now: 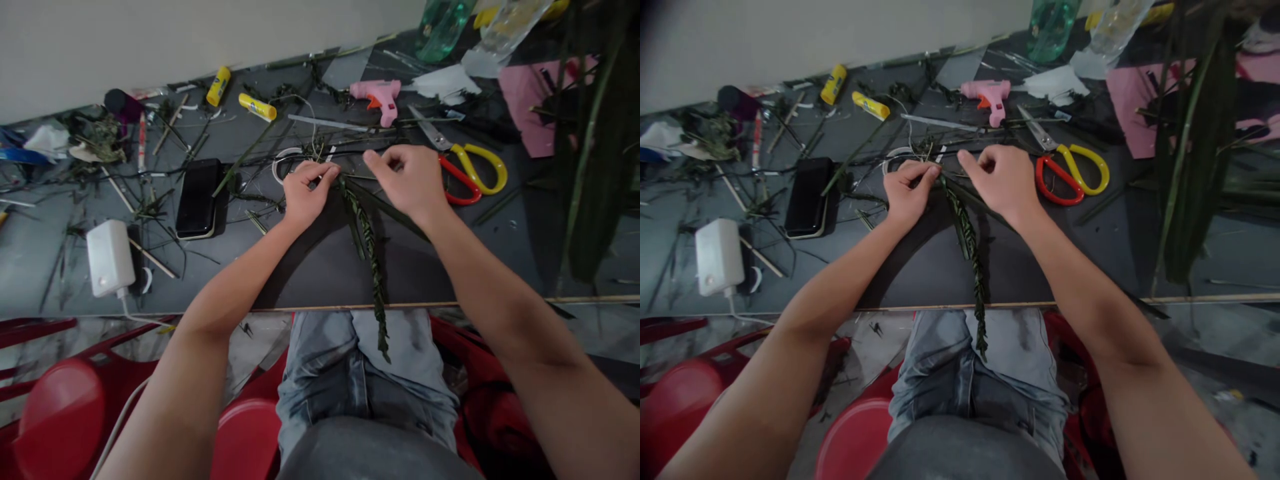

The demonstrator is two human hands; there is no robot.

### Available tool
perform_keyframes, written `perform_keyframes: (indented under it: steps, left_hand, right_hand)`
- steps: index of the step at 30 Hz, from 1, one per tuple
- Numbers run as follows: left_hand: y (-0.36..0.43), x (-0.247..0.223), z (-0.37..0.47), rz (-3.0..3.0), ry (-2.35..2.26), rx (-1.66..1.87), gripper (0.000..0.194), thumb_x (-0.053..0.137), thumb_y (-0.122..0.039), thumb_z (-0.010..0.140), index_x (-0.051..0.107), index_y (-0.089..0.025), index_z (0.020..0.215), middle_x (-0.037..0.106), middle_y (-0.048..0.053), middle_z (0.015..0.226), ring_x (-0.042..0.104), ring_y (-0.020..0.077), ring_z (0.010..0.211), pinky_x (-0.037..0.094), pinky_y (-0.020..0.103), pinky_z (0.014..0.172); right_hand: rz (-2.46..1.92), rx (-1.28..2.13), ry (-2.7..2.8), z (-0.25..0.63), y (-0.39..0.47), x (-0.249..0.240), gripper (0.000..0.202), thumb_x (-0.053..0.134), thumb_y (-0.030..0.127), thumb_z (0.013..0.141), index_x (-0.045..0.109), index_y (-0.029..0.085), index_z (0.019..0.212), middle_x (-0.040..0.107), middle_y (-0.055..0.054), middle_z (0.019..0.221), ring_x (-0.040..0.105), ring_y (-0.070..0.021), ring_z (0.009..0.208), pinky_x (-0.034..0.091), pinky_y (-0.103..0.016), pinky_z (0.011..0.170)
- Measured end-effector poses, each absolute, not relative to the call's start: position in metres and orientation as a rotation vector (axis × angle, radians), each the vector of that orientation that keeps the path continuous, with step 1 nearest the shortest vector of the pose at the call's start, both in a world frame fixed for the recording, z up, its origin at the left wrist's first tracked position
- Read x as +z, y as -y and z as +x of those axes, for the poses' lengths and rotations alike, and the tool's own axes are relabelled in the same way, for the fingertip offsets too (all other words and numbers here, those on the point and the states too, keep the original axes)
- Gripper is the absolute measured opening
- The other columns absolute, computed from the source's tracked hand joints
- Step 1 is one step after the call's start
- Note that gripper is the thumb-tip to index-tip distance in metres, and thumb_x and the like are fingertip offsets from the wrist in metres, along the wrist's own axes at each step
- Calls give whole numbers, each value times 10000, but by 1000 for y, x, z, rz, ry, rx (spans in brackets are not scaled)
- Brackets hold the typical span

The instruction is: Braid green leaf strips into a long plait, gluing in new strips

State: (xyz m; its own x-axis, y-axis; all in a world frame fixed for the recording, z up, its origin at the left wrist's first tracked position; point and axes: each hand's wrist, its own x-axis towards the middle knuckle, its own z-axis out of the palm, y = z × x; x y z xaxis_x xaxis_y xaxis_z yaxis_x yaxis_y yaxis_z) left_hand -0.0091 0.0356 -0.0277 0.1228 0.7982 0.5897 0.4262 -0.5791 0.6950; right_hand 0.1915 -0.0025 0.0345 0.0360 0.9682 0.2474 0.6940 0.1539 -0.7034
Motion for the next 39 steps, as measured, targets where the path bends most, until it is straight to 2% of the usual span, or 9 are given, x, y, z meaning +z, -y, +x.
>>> perform_keyframes:
  steps: [3, 6, 9, 12, 18, 22, 25, 32, 39]
  left_hand:
    - [-36, -28, -11, 1979, -1267, 1482, 356, 610, -577, 941, 802, -277, 938, 784, 20, 861, 706, 173, 850, 569, 359, 889]
    - [-36, -29, -11, 1927, -1310, 1501, 389, 617, -610, 922, 805, -271, 947, 787, 36, 876, 701, 177, 845, 577, 351, 859]
    - [-35, -28, -10, 1949, -1313, 1471, 423, 604, -636, 916, 802, -263, 932, 780, 44, 855, 701, 180, 839, 581, 345, 832]
    - [-34, -27, -8, 1997, -1292, 1447, 440, 580, -643, 925, 796, -260, 922, 777, 46, 855, 703, 180, 850, 579, 338, 828]
    - [-35, -28, -7, 1989, -1282, 1413, 402, 604, -600, 933, 793, -245, 919, 785, 33, 868, 699, 159, 835, 576, 310, 824]
    - [-36, -29, -7, 1974, -1264, 1394, 339, 635, -542, 937, 794, -243, 928, 790, 31, 881, 702, 151, 835, 572, 306, 844]
    - [-36, -28, -7, 1963, -1230, 1374, 312, 647, -523, 936, 798, -250, 926, 791, 42, 902, 709, 157, 854, 573, 310, 852]
    - [-38, -27, -8, 1856, -1160, 1338, 467, 637, -664, 881, 813, -240, 964, 814, 58, 949, 738, 166, 829, 592, 286, 707]
    - [-42, -27, -9, 1823, -987, 1218, 503, 703, -680, 815, 817, -215, 965, 820, 67, 966, 755, 176, 858, 619, 313, 785]
  right_hand:
    - [-1535, 707, 1730, 202, -8, 27, 451, 603, 568, 951, 732, 180, 760, 712, -69, 729, 662, -208, 775, 489, -341, 760]
    - [-1436, 900, 1784, 202, -12, 23, 318, 728, 485, 880, 785, 173, 879, 753, -72, 808, 683, -214, 795, 496, -334, 744]
    - [-1386, 942, 1852, 197, -9, 26, 223, 814, 384, 803, 801, 174, 878, 758, -67, 804, 687, -215, 772, 490, -334, 728]
    - [-1379, 937, 1890, 196, -7, 30, 165, 797, 349, 816, 796, 184, 808, 754, -61, 777, 680, -208, 746, 476, -333, 718]
    - [-1422, 862, 1949, 196, -6, 29, 223, 710, 342, 882, 756, 178, 738, 729, -55, 718, 659, -200, 711, 453, -337, 727]
    - [-1449, 788, 1983, 193, -5, 28, 190, 667, 269, 897, 761, 168, 766, 734, -67, 760, 659, -205, 745, 442, -340, 751]
    - [-1461, 735, 2007, 192, -4, 28, 178, 660, 269, 898, 767, 171, 794, 729, -67, 762, 646, -208, 750, 435, -344, 755]
    - [-1437, 728, 1960, 193, -2, 31, 184, 655, 288, 893, 758, 179, 786, 724, -62, 765, 645, -205, 756, 436, -344, 786]
    - [-1438, 700, 1964, 194, -1, 32, 245, 650, 377, 894, 763, 174, 820, 726, -62, 762, 637, -206, 752, 457, -346, 786]
